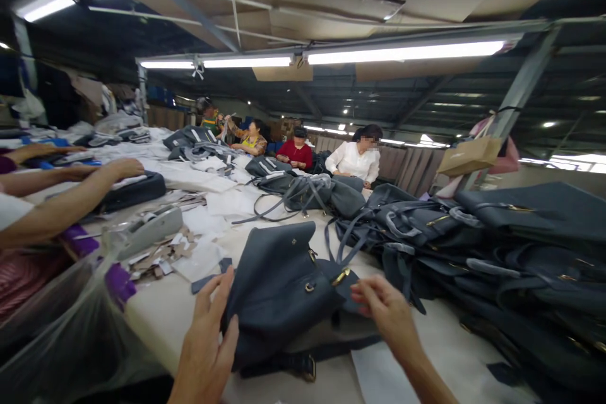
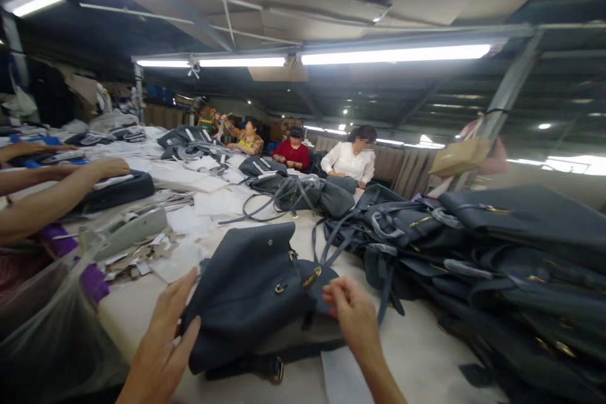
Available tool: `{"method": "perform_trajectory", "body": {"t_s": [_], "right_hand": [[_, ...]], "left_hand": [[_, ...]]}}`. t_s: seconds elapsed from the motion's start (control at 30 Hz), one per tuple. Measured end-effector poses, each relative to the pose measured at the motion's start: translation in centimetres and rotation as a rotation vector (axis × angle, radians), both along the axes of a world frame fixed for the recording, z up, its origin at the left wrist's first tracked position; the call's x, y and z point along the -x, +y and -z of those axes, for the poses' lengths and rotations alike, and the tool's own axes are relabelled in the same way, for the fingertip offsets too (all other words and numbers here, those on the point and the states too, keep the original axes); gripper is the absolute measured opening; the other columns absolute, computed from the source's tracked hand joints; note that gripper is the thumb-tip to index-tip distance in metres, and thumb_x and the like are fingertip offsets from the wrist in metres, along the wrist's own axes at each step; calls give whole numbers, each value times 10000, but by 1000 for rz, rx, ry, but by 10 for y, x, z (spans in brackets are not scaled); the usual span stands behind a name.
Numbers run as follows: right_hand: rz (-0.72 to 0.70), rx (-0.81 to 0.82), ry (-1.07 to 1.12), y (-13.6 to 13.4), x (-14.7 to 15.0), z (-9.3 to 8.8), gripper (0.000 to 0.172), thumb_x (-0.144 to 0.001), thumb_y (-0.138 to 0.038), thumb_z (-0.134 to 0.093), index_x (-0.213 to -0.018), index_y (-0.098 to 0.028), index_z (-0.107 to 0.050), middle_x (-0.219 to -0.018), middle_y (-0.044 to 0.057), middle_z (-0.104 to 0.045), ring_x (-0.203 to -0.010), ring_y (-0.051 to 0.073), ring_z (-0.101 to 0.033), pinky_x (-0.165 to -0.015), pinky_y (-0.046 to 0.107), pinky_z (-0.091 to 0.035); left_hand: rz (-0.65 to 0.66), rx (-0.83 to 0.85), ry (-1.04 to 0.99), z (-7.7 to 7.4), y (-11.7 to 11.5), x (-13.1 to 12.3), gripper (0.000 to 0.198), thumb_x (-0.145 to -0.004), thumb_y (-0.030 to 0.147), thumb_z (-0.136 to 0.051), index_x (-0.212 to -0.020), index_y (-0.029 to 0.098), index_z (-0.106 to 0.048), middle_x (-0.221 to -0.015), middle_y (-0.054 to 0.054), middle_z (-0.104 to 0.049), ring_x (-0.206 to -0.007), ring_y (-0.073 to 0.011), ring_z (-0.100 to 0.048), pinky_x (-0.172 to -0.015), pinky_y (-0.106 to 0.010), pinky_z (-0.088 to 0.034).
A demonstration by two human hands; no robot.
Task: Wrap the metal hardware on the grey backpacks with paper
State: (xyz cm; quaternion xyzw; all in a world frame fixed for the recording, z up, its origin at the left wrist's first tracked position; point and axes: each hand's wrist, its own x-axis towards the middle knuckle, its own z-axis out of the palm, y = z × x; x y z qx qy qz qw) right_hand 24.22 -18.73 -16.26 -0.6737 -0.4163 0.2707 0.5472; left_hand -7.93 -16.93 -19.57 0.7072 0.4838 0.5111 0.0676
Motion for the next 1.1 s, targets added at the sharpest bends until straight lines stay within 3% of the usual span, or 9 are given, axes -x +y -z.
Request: {"method": "perform_trajectory", "body": {"t_s": [0.1, 0.2, 0.33, 0.43, 0.53, 0.67, 0.8, 0.97, 1.1], "right_hand": [[7, -61, -88, 6, -23, -41, 332, -653, -541, -659, -742, -225, -617, -843, 81, -738, -908, 284, -701, -760, 353, -565], [-93, -48, -119, 16, -16, -57, 282, -682, -489, -650, -720, -210, -650, -848, 79, -743, -941, 277, -692, -824, 347, -547], [-196, 31, -84, 45, 20, -40, 305, -612, -381, -711, -837, -176, -695, -867, 83, -736, -903, 294, -697, -756, 370, -557], [-194, 17, -48, 72, 36, -23, 423, -501, -282, -781, -895, -160, -688, -956, 95, -726, -986, 299, -668, -856, 362, -521], [-170, -15, 34, 89, 38, -16, 534, -560, -373, -782, -1030, -167, -633, -1055, 105, -704, -1032, 279, -652, -868, 347, -510], [-247, -33, 206, 87, 38, -17, 662, -593, -478, -790, -1133, -166, -568, -933, 91, -734, -904, 272, -699, -733, 348, -541], [-388, -104, 357, 69, 40, -26, 522, -579, -469, -822, -984, -186, -654, -896, 76, -766, -870, 276, -713, -777, 360, -543], [-447, -82, 473, 52, 39, -35, 333, -584, -337, -842, -862, -210, -708, -829, 50, -781, -790, 254, -724, -767, 358, -540], [-448, -115, 471, 47, 44, -35, 331, -552, -263, -852, -855, -214, -729, -811, 24, -781, -780, 233, -713, -790, 339, -522]], "left_hand": [[50, 19, 16, 8, -8, -3, 552, -901, 214, -417, -1444, 315, -413, -1381, -95, -443, -1120, -217, -606, -849, -316, -572], [46, 31, -12, 16, -11, -4, 564, -902, 198, -409, -1452, 326, -408, -1385, -91, -441, -1080, -207, -624, -851, -304, -568], [65, 49, -14, 17, -9, -2, 572, -889, 203, -444, -1445, 335, -421, -1371, -85, -466, -1089, -217, -625, -828, -296, -579], [43, 32, -52, 16, -8, -2, 540, -905, 199, -411, -1428, 331, -450, -1386, -82, -459, -1085, -208, -630, -849, -290, -569], [29, 9, -49, 16, -8, -4, 527, -914, 194, -394, -1420, 327, -459, -1393, -75, -453, -1085, -197, -632, -853, -267, -562], [22, -26, 7, 19, -5, -3, 548, -924, 167, -368, -1444, 337, -408, -1400, -69, -441, -1107, -190, -620, -824, -232, -566], [-26, -105, 170, 17, -1, 1, 593, -922, 128, -380, -1473, 343, -345, -1418, -91, -421, -1047, -184, -639, -764, -225, -581], [1, -288, 351, -26, 3, -14, 580, -815, 14, -437, -1324, 267, -557, -1393, -131, -468, -1211, -318, -514, -980, -468, -497], [400, -25, 130, -82, 21, -50, 346, -815, 34, -470, -1058, 205, -648, -1080, -85, -602, -901, -188, -613, -830, -319, -541]]}}
